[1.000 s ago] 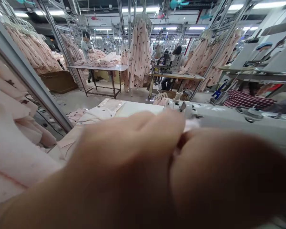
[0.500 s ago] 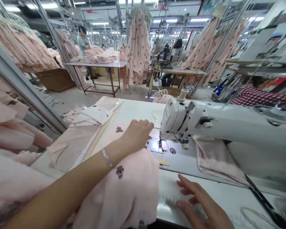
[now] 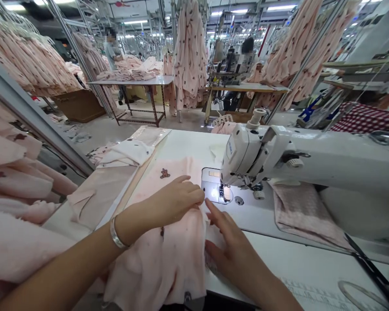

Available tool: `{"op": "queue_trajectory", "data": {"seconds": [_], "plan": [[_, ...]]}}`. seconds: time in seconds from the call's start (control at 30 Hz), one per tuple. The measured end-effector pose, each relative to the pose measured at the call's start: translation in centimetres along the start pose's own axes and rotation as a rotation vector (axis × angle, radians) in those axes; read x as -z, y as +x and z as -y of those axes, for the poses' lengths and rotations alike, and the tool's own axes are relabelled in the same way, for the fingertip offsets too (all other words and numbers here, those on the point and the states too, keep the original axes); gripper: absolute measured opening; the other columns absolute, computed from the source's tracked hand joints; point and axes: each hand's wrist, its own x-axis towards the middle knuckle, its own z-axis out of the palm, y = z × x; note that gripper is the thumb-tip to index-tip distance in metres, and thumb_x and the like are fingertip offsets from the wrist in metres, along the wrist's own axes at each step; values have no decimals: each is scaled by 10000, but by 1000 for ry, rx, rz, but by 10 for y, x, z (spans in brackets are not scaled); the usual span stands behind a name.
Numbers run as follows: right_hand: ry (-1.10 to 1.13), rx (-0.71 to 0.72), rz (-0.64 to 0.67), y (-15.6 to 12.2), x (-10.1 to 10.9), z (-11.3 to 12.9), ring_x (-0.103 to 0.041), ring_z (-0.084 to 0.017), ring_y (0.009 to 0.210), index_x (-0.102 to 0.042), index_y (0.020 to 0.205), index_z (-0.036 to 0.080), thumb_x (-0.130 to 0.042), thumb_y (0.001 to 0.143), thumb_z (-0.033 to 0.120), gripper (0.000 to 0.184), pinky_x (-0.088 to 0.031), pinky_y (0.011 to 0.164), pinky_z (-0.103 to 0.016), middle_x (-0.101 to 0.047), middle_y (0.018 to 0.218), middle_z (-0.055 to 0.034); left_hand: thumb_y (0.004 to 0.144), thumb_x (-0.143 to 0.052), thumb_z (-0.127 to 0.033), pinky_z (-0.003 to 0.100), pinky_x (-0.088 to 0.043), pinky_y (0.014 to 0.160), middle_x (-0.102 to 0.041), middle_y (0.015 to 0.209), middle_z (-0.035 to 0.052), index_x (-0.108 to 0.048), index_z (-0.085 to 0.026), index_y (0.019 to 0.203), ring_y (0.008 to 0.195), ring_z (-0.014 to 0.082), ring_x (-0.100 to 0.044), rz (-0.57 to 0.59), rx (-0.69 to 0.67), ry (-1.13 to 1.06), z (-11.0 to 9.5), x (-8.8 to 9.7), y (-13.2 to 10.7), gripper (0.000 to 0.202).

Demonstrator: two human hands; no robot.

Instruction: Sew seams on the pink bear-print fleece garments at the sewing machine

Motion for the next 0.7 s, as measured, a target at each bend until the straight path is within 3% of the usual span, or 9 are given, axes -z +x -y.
{"op": "queue_trajectory", "data": {"seconds": [0.1,0.2,0.27,0.33,0.43,0.57,0.7], "plan": [[-52,4,-16,-3,-6,0,-560,-179,746,-352,1386,272,-468,882,174,526,-516,670,-350,-554,804,-10,884,-370,-35,319,-387,847,-544,780,15,-473,-172,825,740,156,-486,18,-14,37,3,11,-4,181],[-108,-11,-53,-23,-3,-8,-548,-164,710,-392,1348,267,-506,918,278,445,-494,626,-312,-562,777,5,880,-392,-37,306,-380,796,-544,776,17,-480,-171,826,744,162,-484,35,-13,55,6,6,-2,170],[-169,5,-131,-39,2,-11,-561,-180,854,-405,1339,239,-533,907,281,452,-491,711,-325,-597,933,-35,891,-418,-67,307,-377,796,-557,798,18,-485,-171,830,768,166,-493,36,3,35,5,-6,5,138],[-236,30,-221,-55,5,-11,-544,-189,937,-490,1243,212,-537,905,266,346,-460,757,-327,-586,1028,-62,908,-441,-114,307,-379,800,-571,824,16,-486,-172,837,782,166,-498,25,9,-14,0,-23,13,102],[-294,70,-202,-70,3,-5,-540,-156,741,-561,1022,205,-553,904,294,148,-385,654,-304,-579,806,-9,895,-448,-105,302,-384,769,-567,821,16,-481,-171,824,758,161,-479,-12,-58,-44,-6,-51,26,102],[-309,0,-115,-70,-14,6,-526,-157,646,-533,822,222,-664,801,484,294,-309,626,-314,-566,682,37,843,-418,-30,306,-389,748,-546,824,40,-488,-160,815,768,176,-440,-137,-104,23,-4,-79,31,151],[-112,-123,-172,-64,-33,24,-490,-150,623,-486,733,231,-538,896,302,186,-310,614,-301,-542,655,35,856,-378,-29,337,-393,831,-542,845,54,-485,-157,836,802,183,-441,-193,-71,24,3,-86,26,168]]}}
